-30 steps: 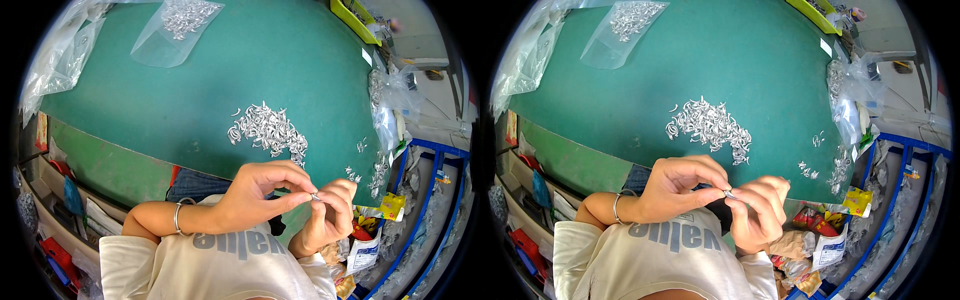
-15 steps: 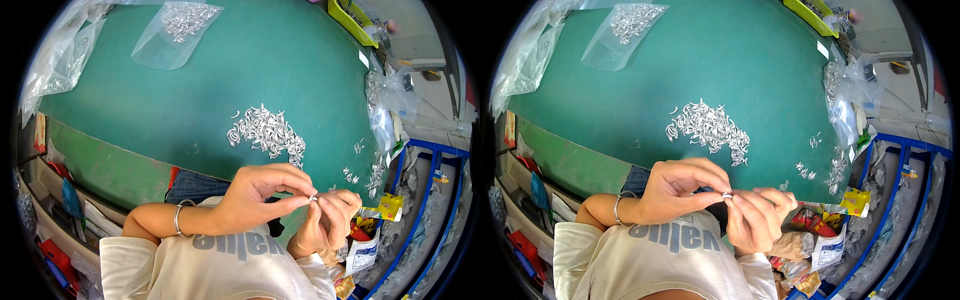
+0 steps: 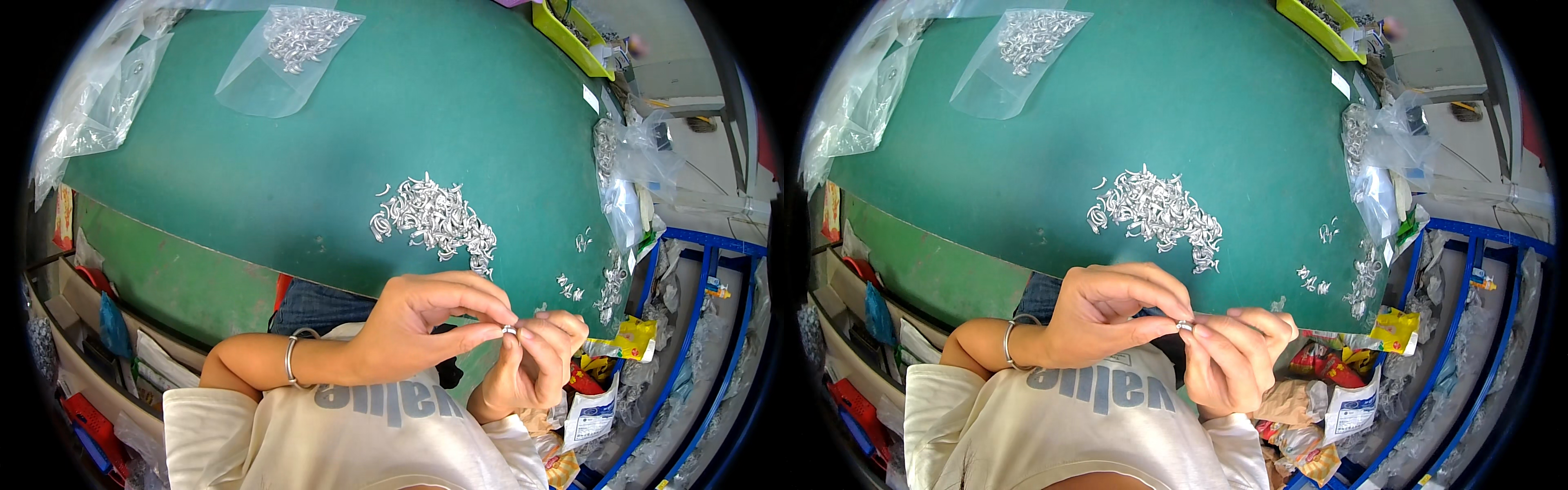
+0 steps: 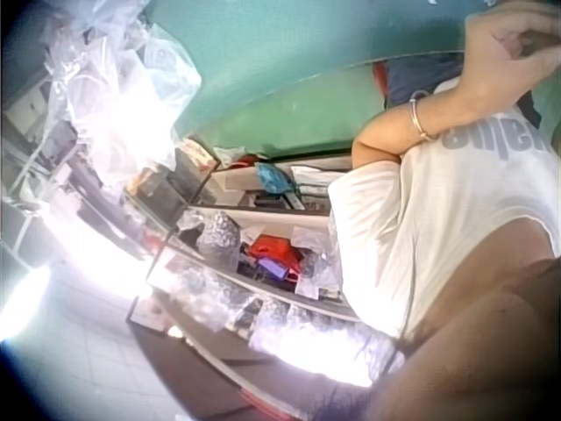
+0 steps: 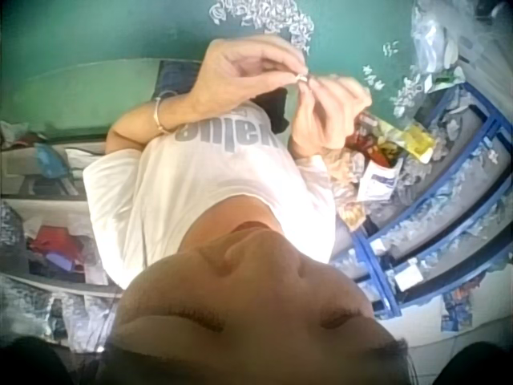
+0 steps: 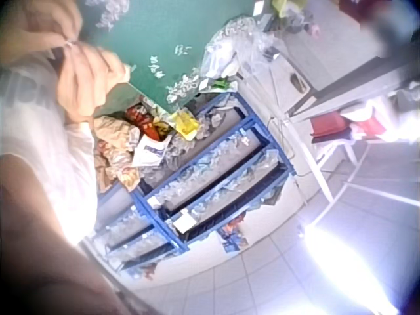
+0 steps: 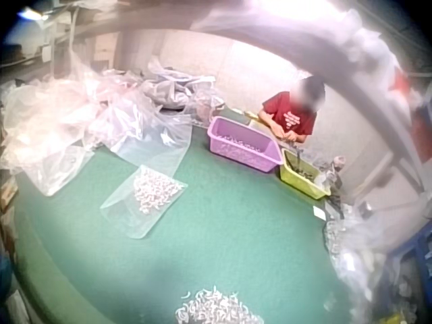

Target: The person sits at a green workbench and assembles small silver metal components by hand. They pick up individual pieces from a pile, connect them, and place the finished units into a clear plastic bag.

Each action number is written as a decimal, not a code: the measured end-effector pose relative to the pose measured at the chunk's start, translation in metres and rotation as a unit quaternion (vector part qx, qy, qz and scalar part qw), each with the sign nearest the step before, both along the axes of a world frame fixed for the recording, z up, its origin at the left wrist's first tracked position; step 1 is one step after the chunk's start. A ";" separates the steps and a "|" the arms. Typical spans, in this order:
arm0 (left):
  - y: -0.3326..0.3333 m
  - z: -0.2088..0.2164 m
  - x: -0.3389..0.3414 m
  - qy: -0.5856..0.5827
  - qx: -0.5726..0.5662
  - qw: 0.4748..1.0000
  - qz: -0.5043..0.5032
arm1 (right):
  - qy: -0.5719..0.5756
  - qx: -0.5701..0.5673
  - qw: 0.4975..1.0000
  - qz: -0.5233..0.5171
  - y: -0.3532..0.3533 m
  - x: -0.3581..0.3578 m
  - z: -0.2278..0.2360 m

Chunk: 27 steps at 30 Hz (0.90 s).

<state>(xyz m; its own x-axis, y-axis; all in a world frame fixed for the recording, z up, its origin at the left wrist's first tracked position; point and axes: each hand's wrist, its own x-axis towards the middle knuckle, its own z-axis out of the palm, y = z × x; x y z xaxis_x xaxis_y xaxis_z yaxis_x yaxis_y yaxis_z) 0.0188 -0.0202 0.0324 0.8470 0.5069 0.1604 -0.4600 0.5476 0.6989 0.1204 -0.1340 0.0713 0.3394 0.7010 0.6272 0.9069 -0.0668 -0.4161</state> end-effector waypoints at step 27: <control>0.017 -0.019 0.007 0.136 -0.019 0.991 0.001 | 0.136 -0.056 0.988 0.037 0.021 0.022 -0.025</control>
